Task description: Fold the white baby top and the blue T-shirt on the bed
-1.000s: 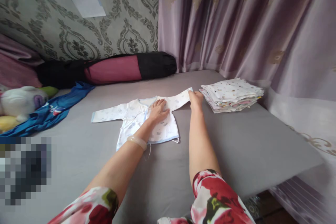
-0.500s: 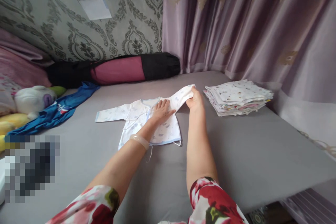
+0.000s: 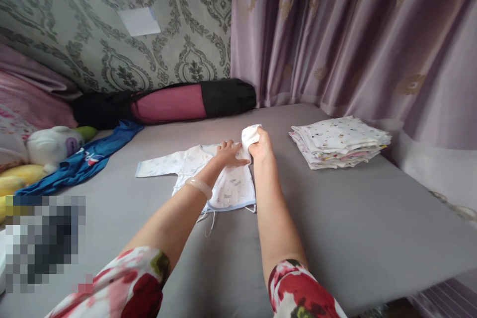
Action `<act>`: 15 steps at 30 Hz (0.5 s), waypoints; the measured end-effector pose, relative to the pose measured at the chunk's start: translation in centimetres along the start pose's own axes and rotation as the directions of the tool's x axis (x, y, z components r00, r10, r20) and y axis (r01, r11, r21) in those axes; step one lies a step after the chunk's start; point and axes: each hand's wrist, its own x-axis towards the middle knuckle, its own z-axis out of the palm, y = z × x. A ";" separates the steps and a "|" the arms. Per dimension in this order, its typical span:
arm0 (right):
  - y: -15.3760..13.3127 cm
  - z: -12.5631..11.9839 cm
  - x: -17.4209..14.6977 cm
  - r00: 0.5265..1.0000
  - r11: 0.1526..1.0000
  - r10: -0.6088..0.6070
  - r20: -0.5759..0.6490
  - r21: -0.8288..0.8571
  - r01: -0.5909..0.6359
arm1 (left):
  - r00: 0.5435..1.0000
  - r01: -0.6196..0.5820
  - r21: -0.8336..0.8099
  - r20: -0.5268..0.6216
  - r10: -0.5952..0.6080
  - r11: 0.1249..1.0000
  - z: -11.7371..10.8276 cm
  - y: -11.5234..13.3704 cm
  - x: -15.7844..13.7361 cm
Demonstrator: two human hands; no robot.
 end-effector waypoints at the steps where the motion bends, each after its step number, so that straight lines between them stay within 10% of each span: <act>1: 0.2 0.1 0.0 1.000 1.000 0.014 -0.005 0.007 -0.014 | 1.000 -0.001 -0.012 -0.002 0.001 1.000 0.0 -0.1 0.0; 9: 1.7 1.3 -1.3 0.990 0.996 0.024 -0.142 -0.087 -0.037 | 0.992 -0.057 -0.236 -0.121 0.029 0.970 -0.3 -2.4 -1.7; 15: 3.0 1.4 -2.7 0.981 0.878 -0.170 -0.098 -0.466 0.106 | 0.911 0.080 -0.531 -0.305 -0.278 0.844 -0.5 -6.7 -5.7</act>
